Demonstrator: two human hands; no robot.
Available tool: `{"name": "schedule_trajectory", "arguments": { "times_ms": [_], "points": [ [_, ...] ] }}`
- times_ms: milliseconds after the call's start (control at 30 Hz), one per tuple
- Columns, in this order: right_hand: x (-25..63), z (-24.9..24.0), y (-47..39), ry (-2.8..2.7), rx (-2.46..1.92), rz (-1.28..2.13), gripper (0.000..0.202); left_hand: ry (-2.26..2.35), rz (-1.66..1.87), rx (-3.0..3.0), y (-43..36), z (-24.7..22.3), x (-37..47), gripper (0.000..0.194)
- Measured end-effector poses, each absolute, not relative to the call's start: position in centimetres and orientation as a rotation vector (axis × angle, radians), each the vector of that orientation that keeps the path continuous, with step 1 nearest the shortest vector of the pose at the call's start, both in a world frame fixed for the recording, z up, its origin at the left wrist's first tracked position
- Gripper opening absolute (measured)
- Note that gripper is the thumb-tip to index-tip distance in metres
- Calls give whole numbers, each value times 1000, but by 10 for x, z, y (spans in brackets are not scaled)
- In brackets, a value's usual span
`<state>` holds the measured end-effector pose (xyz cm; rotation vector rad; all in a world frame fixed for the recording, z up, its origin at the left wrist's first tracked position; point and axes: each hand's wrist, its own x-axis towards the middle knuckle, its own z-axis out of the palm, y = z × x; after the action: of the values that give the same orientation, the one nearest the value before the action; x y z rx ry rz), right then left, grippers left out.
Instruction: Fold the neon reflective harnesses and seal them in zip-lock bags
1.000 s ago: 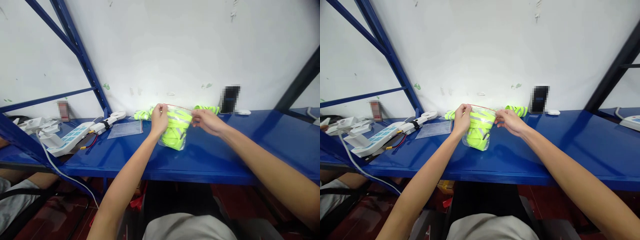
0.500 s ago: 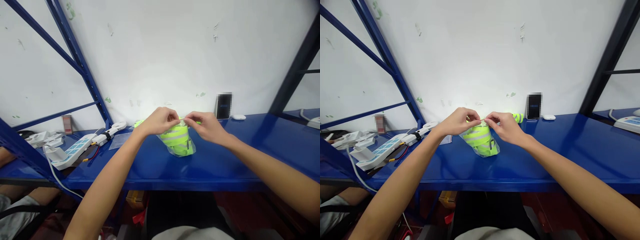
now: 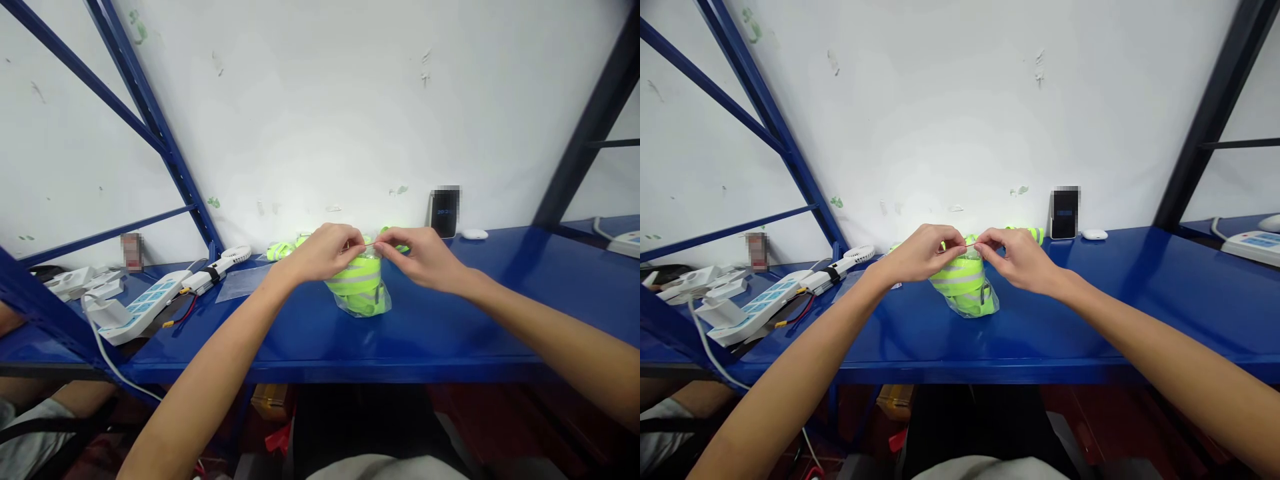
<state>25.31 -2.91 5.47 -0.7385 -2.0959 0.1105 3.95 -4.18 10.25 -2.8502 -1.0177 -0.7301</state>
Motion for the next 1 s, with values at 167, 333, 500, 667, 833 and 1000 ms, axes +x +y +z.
{"name": "schedule_trajectory", "arguments": {
  "times_ms": [167,333,500,667,833,1000],
  "points": [
    [254,50,-27,-2065,-703,160,21,-1011,-767,-2891,-40,102,39,19],
    [257,53,-29,-2073,-715,233,25,-1007,-765,-2907,-39,102,37,20],
    [253,54,-34,-2069,-740,221,22,-983,-733,-2870,-41,101,39,22],
    [253,55,-33,-2088,-735,263,19,-950,-708,-2858,-41,100,41,18],
    [259,72,-30,-2391,-704,270,16,-910,-660,-2862,-42,97,44,14],
    [265,93,-32,-2643,-592,28,20,-837,-612,-2929,-49,98,45,14]
  ]
}}
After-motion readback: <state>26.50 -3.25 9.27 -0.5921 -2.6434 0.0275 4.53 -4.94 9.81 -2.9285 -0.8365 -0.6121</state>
